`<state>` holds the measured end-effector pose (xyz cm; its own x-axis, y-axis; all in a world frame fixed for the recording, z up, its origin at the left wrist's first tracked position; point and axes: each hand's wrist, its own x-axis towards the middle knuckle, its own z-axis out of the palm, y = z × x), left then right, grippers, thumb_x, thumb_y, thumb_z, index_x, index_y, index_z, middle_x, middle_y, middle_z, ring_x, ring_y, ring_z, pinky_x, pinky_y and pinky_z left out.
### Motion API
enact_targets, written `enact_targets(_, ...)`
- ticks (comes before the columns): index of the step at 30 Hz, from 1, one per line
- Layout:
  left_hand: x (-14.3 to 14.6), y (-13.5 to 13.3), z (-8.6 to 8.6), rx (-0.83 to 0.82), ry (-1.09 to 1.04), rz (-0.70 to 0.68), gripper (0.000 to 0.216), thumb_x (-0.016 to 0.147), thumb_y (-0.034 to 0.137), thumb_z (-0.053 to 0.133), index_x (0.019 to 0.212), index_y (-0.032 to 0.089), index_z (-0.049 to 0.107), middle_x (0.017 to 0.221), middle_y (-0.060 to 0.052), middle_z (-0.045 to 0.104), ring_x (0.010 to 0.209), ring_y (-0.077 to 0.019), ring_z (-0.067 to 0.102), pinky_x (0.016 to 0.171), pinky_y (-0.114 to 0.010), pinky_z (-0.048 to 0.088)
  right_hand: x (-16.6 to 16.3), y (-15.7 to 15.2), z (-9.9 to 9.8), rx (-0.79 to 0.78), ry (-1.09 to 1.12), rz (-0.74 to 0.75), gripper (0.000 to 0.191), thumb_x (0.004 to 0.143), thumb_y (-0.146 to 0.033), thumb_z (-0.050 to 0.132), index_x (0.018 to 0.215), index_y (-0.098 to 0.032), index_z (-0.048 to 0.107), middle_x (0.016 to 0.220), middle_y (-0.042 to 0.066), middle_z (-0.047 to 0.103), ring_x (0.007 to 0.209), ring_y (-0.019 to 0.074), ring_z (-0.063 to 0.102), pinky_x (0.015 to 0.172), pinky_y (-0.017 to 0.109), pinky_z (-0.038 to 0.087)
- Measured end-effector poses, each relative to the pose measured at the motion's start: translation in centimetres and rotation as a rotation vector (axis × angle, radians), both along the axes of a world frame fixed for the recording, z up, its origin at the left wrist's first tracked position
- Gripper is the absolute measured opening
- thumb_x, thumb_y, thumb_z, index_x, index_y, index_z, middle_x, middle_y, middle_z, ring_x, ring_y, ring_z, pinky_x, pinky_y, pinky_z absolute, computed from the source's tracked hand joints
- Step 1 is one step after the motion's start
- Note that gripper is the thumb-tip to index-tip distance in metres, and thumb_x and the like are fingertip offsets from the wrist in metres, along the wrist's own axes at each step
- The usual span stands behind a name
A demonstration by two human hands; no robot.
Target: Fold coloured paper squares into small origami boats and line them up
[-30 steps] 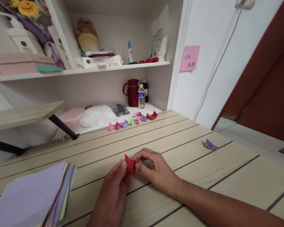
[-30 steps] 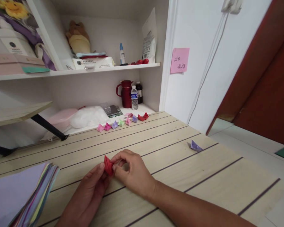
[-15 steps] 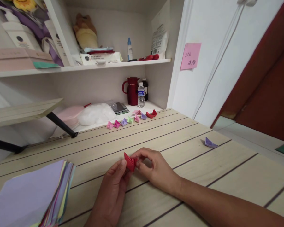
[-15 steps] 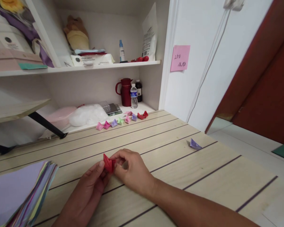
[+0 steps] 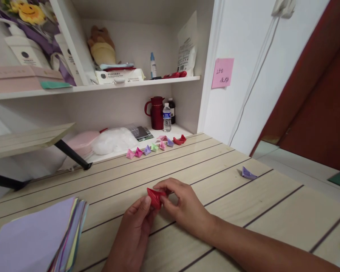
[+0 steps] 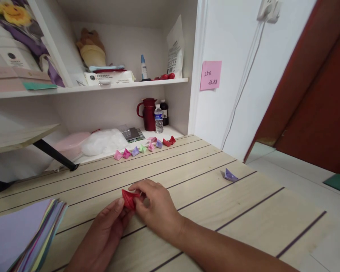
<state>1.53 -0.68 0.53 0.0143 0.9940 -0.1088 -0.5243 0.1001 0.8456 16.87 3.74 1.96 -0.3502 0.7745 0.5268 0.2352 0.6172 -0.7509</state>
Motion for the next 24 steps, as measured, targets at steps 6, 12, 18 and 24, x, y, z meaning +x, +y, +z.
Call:
enact_targets(6, -0.2, 0.1, 0.3, -0.024, -0.059, -0.020, 0.018, 0.088, 0.030, 0.067, 0.094, 0.014, 0.075, 0.098, -0.007, 0.074, 0.097, -0.0149, 0.065, 0.093, -0.026, 0.050, 0.4, -0.2, 0.4, 0.043, 0.066, 0.053, 0.036, 0.079, 0.002, 0.062, 0.105, -0.022, 0.069, 0.097, 0.002, 0.066, 0.085, 0.0149, 0.064, 0.080, 0.028, 0.053)
enact_targets(12, -0.3, 0.0, 0.6, -0.016, -0.034, -0.058, 0.018, 0.089, 0.030, 0.066, 0.093, 0.015, 0.074, 0.098, -0.007, 0.074, 0.095, -0.0150, 0.064, 0.089, -0.026, 0.051, 0.8, -0.1, 0.7, -0.009, 0.068, 0.106, 0.034, 0.080, 0.004, 0.062, 0.098, -0.023, 0.073, 0.097, 0.003, 0.063, 0.092, 0.0161, 0.064, 0.084, 0.029, 0.053)
enact_targets(18, -0.4, 0.2, 0.4, -0.008, 0.015, -0.087, 0.019, 0.089, 0.030, 0.064, 0.093, 0.015, 0.075, 0.096, -0.007, 0.073, 0.092, -0.0151, 0.062, 0.089, -0.027, 0.050, 1.2, 0.0, 1.0, -0.054, 0.005, 0.118, 0.030, 0.079, 0.003, 0.064, 0.091, -0.023, 0.072, 0.105, 0.003, 0.062, 0.097, 0.0161, 0.063, 0.090, 0.030, 0.051)
enact_targets(24, -0.3, 0.1, 0.5, -0.020, 0.030, -0.093, 0.022, 0.088, 0.032, 0.066, 0.095, 0.014, 0.074, 0.097, -0.008, 0.071, 0.094, -0.0169, 0.061, 0.093, -0.030, 0.048, 1.4, 0.0, 1.1, -0.051, -0.022, 0.103, 0.028, 0.079, 0.001, 0.065, 0.090, -0.024, 0.070, 0.105, 0.002, 0.062, 0.096, 0.0157, 0.063, 0.089, 0.031, 0.052)
